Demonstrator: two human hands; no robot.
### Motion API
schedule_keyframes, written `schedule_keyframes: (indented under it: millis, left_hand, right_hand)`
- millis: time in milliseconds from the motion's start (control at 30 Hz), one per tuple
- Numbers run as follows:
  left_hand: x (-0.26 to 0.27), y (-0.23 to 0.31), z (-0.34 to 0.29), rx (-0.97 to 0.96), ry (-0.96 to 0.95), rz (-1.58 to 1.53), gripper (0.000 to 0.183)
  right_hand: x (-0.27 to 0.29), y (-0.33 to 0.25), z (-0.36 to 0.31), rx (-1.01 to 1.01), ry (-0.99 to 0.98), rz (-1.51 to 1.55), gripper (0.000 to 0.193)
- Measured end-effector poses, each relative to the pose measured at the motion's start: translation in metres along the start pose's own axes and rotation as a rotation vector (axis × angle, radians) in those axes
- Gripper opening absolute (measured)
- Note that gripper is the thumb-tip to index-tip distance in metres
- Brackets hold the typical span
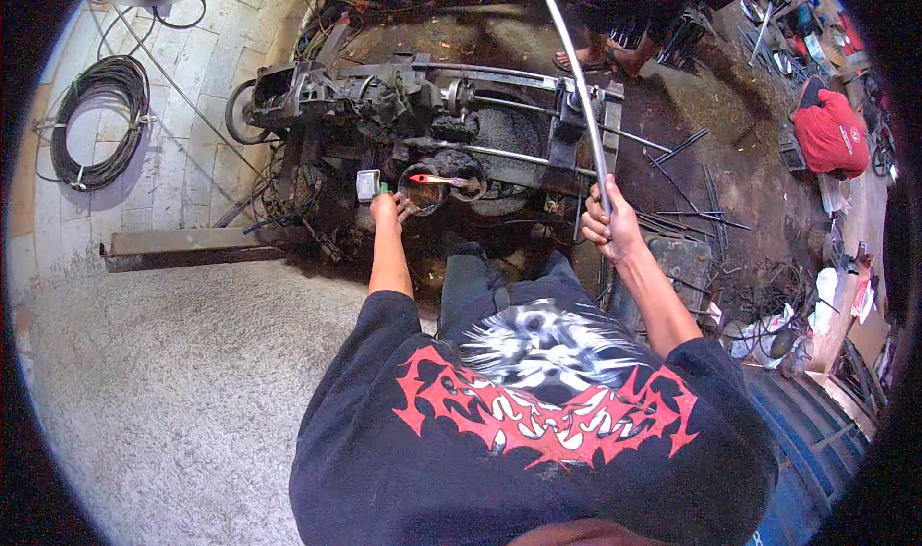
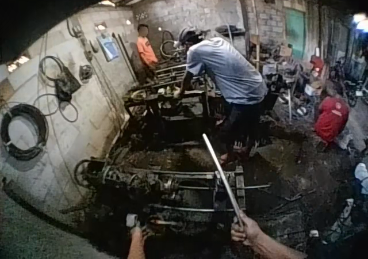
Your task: Operating a manual metal-forming machine by pulling a long lever arm.
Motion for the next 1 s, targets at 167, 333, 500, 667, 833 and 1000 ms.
schedule_keyframes:
  millis: [167, 333, 500, 667, 833, 1000]
  left_hand:
    - [-0.001, 0.002, 0.001, -0.010, 0.007, 0.010, 0.033]
    - [0.002, 0.001, 0.001, -0.010, 0.022, 0.018, 0.035]
    - [0.002, -0.001, 0.004, 0.019, 0.011, 0.010, 0.034]
    - [-0.001, 0.002, -0.001, 0.008, -0.004, 0.045, 0.039]
    - [-0.004, 0.003, -0.009, 0.017, -0.010, 0.075, 0.043]
    - [-0.002, 0.003, -0.007, 0.004, -0.016, 0.080, 0.043]
  right_hand:
    - [0.001, 0.003, -0.001, -0.007, -0.006, -0.041, 0.041]
    - [-0.002, 0.002, 0.000, 0.000, -0.004, -0.039, 0.043]
    - [-0.001, 0.005, 0.000, -0.015, 0.021, -0.029, 0.044]
    - [0.000, 0.008, 0.000, 0.002, 0.007, -0.060, 0.044]
    - [0.004, 0.008, 0.000, 0.009, 0.006, -0.060, 0.043]
    - [0.004, 0.009, 0.001, 0.010, -0.007, -0.070, 0.044]
Point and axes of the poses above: each hand's wrist, its own z-axis towards the middle knuckle, its own x-axis out of the back of the hand, y = z × x, the point moved 10 cm from there along z, towards the middle knuckle, and after that the axes turned 9 degrees about x, right-handed, at the moved point
